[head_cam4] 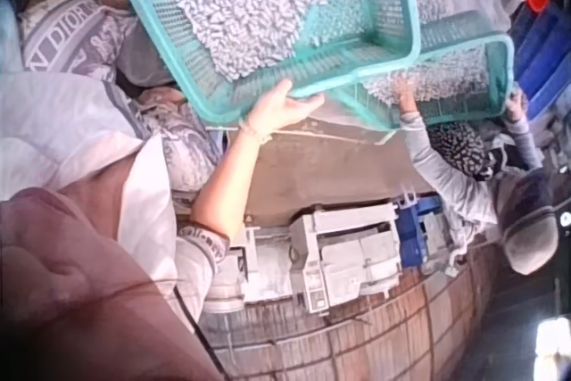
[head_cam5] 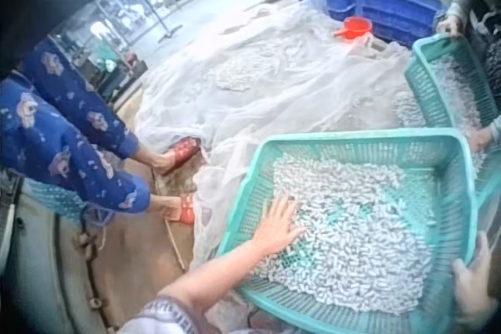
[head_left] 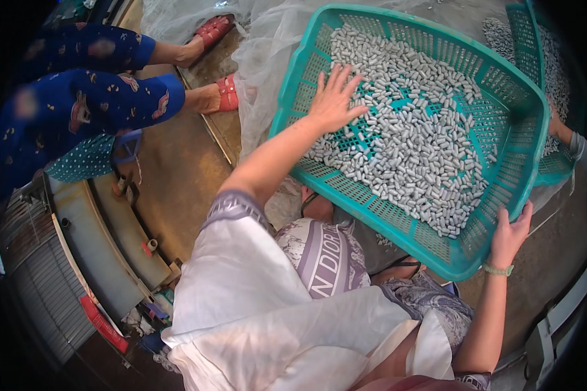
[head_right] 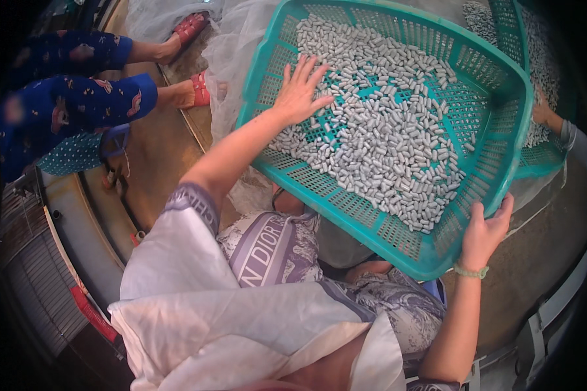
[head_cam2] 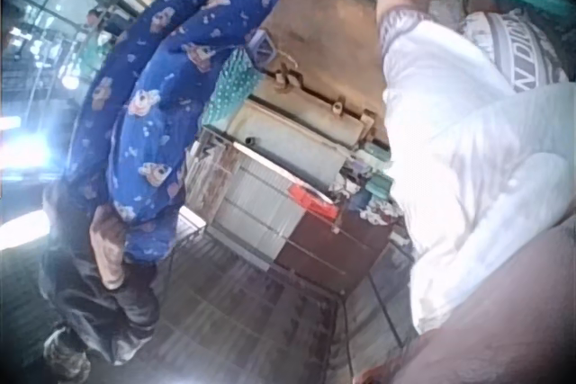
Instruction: The person scoops white silkworm cocoons from a large pile on a mesh sheet using a red scoop and transfers them into a green basket. The person also uses their hands to gather and pour the cocoons into the basket.
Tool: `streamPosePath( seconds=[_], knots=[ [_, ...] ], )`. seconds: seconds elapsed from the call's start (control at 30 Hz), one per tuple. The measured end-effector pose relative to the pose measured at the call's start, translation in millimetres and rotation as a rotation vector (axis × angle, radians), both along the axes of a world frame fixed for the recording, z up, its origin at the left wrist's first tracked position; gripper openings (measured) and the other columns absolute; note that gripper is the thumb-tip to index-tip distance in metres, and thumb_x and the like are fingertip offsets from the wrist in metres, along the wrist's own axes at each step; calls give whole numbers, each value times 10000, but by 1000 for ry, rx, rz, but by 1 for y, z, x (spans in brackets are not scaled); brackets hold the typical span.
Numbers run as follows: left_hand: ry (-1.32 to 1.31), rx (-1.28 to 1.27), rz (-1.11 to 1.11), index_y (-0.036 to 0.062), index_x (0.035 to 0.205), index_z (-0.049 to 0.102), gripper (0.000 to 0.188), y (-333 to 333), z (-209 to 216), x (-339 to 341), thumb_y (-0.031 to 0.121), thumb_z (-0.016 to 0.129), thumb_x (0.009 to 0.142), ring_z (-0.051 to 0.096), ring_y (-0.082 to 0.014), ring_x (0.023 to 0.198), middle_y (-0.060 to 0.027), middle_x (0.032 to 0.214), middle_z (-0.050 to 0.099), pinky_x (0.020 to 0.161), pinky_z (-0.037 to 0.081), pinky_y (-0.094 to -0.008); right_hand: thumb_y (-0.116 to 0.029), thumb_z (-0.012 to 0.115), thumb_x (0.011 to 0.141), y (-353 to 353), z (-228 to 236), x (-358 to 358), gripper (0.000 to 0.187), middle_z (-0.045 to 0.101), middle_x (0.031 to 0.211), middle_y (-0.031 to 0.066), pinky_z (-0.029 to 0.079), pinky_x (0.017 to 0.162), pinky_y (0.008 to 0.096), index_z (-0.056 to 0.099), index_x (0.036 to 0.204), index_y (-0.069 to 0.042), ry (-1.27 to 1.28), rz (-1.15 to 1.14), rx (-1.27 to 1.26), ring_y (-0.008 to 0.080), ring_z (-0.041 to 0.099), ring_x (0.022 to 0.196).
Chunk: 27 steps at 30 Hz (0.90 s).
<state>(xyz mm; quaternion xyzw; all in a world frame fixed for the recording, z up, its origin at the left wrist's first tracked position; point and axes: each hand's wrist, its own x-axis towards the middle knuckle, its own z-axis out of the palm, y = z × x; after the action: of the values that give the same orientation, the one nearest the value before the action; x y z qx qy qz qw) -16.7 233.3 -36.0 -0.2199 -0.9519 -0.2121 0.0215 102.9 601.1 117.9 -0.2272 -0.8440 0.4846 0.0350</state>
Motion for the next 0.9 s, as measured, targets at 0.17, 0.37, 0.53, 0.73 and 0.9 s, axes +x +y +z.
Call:
streamPosePath(
  seconds=[0.17,0.37,0.53,0.73,0.9],
  knots=[
    [-259,210,-387,112,1440,221,939,38,-21,51,632,566,739,61,-421,1390,-246,1491,116,1059,47,-634,43,523,749,-8,4,-4,347,565,1014,110,425,830,272,468,1091,66,-15,30,45,160,543,913],
    [101,226,-650,320,1350,417,623,145,17,-1,568,548,794,223,-322,1369,-99,1473,272,1043,132,-646,47,510,752,-16,12,-4,353,568,1016,122,424,838,266,464,1101,74,13,33,77,161,542,925],
    [174,97,-434,336,1351,429,601,80,-21,-65,538,552,799,254,-304,1364,-49,1457,330,1063,131,-618,50,506,755,-16,12,-6,370,565,1028,124,425,837,267,459,1121,79,56,42,36,164,542,937],
    [-92,250,-849,380,1360,398,545,87,17,58,580,433,854,131,-359,1397,-22,1481,295,1079,48,-632,34,523,734,-9,7,0,402,585,1005,131,438,827,285,478,1132,56,21,19,171,178,571,904],
    [253,182,-902,377,1342,428,521,167,14,5,564,440,856,252,-243,1374,44,1481,299,1086,120,-605,41,520,734,-16,8,1,410,582,1041,132,439,839,293,476,1141,60,8,43,162,181,566,937]
  ],
)
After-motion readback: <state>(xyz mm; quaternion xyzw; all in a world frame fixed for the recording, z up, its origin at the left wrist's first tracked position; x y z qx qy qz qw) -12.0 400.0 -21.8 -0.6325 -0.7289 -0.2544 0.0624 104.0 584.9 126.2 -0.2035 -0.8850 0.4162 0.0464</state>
